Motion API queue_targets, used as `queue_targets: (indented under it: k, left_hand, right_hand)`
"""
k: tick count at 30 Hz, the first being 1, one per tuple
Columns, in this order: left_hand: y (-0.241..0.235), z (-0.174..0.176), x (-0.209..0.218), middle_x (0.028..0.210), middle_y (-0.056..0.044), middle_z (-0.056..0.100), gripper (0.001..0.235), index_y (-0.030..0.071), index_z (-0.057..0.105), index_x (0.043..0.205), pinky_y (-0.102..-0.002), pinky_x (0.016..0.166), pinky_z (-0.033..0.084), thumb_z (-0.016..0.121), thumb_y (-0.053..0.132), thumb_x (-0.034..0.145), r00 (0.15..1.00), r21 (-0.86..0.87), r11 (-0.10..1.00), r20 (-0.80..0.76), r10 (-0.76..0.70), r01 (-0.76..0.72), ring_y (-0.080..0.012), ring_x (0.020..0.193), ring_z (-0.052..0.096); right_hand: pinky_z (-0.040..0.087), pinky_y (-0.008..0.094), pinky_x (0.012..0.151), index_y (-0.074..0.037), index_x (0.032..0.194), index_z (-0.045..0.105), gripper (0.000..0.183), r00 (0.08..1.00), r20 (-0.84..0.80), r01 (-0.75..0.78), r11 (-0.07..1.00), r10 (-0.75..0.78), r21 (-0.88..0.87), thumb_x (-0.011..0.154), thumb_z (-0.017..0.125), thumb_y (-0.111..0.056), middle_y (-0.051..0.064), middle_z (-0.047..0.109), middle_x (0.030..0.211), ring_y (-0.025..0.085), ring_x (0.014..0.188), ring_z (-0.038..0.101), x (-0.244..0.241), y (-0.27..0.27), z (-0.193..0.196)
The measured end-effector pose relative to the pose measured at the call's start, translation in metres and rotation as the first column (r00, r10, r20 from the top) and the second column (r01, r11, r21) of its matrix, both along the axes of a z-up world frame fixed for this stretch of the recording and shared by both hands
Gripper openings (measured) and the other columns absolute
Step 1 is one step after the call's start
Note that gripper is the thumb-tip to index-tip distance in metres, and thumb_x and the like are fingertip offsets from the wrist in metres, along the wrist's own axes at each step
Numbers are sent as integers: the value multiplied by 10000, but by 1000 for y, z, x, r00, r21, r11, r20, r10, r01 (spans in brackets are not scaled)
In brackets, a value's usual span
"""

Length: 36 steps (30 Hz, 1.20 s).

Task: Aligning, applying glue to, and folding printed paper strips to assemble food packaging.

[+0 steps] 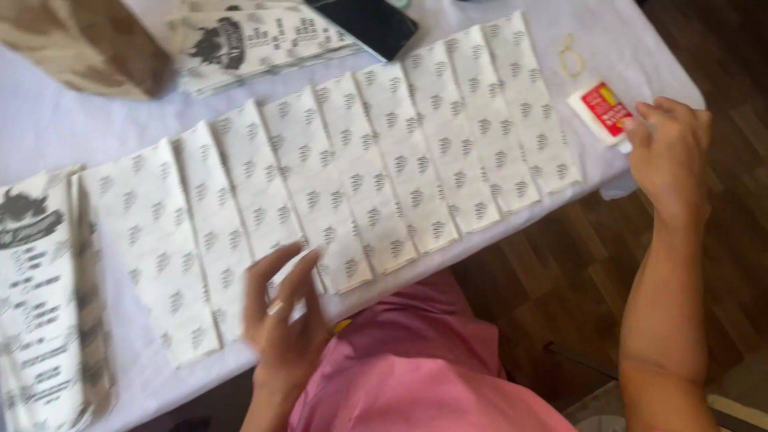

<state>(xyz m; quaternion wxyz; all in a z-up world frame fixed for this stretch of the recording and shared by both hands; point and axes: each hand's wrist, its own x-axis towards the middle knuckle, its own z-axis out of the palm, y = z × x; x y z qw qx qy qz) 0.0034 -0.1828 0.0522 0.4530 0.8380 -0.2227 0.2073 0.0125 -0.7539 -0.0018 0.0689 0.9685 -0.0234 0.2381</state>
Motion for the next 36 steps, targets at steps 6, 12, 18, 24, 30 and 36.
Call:
queue_targets:
  k: [6,12,18,24,30,36]
  left_hand:
    - [-200,-4,61,1158,-166,641,205,11,657,1190,-485,887,475,631,34,987,890,123,901,149,-431,416,-376,1033,579]
    - [-318,-65,78,869,-62,560,334,107,642,863,-403,750,440,671,-73,583,916,417,869,172,-363,266,-313,878,522]
    - [-341,-88,78,813,-24,569,271,164,632,695,-369,739,456,738,-42,554,905,504,801,80,-417,324,-291,910,528]
    - [-337,-99,78,775,-23,535,202,125,606,658,-396,671,439,796,129,728,914,344,877,106,-392,336,-284,856,517]
    - [-325,-90,74,1080,-46,684,349,82,733,876,-399,859,490,916,309,685,899,393,825,-12,-437,407,-284,1041,571]
    - [-323,-91,74,1226,-116,706,496,46,758,985,-412,1002,477,933,368,652,898,420,812,-15,-439,404,-305,1123,591]
  right_hand:
    - [483,369,833,45,1497,612,661,899,-436,273,824,-35,497,965,794,-303,190,674,1132,234,922,612,30,13,56]
    - [521,194,730,-84,1120,734,205,960,11,57,232,-281,971,936,799,-22,-47,669,933,52,829,616,-15,29,18]
    - [667,461,694,-76,1285,609,348,846,334,-422,-139,-417,896,969,726,11,122,678,1069,292,911,703,-67,91,27]
    - [684,552,753,18,1272,591,413,740,507,-501,141,-442,854,917,787,98,219,679,1126,362,1052,719,-76,100,15]
    - [656,480,959,53,1271,589,500,725,589,-520,279,-356,808,857,868,87,232,677,1159,310,1052,681,-71,115,-4]
    - [684,462,865,46,1235,597,514,792,494,-408,292,-359,865,830,912,27,211,689,1046,253,926,694,-62,124,-5]
